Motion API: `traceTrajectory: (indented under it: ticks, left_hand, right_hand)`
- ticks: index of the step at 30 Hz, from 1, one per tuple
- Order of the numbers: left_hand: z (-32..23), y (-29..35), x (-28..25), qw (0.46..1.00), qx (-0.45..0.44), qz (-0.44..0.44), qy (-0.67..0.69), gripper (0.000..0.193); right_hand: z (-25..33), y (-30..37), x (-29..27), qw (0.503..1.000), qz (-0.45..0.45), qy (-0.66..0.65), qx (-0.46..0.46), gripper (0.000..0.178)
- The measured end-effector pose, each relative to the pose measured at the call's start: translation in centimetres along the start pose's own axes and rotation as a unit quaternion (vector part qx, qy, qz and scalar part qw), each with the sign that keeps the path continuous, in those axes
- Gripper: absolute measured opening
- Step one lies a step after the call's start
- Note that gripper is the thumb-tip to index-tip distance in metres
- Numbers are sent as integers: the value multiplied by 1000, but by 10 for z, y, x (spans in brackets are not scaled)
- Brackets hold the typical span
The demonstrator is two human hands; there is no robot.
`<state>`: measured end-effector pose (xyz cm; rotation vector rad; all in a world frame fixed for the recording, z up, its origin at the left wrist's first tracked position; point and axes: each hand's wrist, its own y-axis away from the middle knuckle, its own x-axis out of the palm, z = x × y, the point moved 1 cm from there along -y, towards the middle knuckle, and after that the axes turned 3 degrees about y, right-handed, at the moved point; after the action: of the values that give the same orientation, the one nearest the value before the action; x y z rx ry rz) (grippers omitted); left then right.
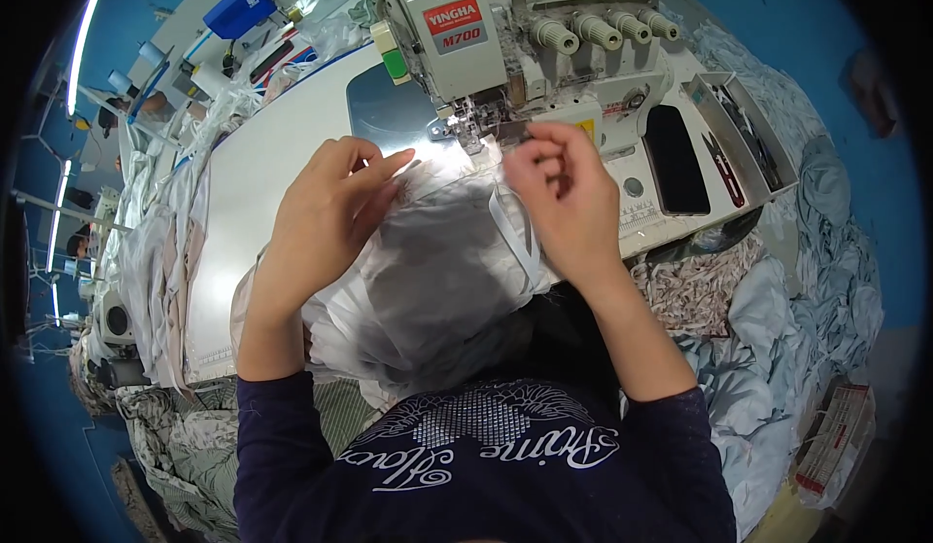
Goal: Sewing fabric pieces together using an industrial sewing machine to create pillow covers.
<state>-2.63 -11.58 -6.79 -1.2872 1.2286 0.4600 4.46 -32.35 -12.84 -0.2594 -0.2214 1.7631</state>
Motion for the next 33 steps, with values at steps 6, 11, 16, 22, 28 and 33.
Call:
traceTrajectory:
  ticks: [6, 11, 16, 22, 28, 33]
  left_hand:
    - [-34, -7, 7, 996, 79, -27, 35, 46]
    - [-36, -13, 41, 971, 221, -11, -94, 43]
    - [-23, -3, 51, 984, 176, -15, 0, 31]
    - [-16, -3, 46, 974, 205, -74, -55, 29]
    - [-16, -2, 48, 981, 170, -78, -53, 34]
    - [-16, -2, 47, 983, 158, -78, -49, 33]
  right_hand:
    - [1, 50, -17, 931, -17, 321, -173, 45]
    - [19, 72, -13, 838, 124, 285, -448, 26]
    - [16, 59, -19, 933, 26, 174, -315, 14]
    - [-5, 38, -12, 975, 83, -97, 180, 23]
    - [-16, 33, -11, 972, 106, -97, 186, 19]
    - [-17, 31, -11, 973, 123, -90, 174, 19]
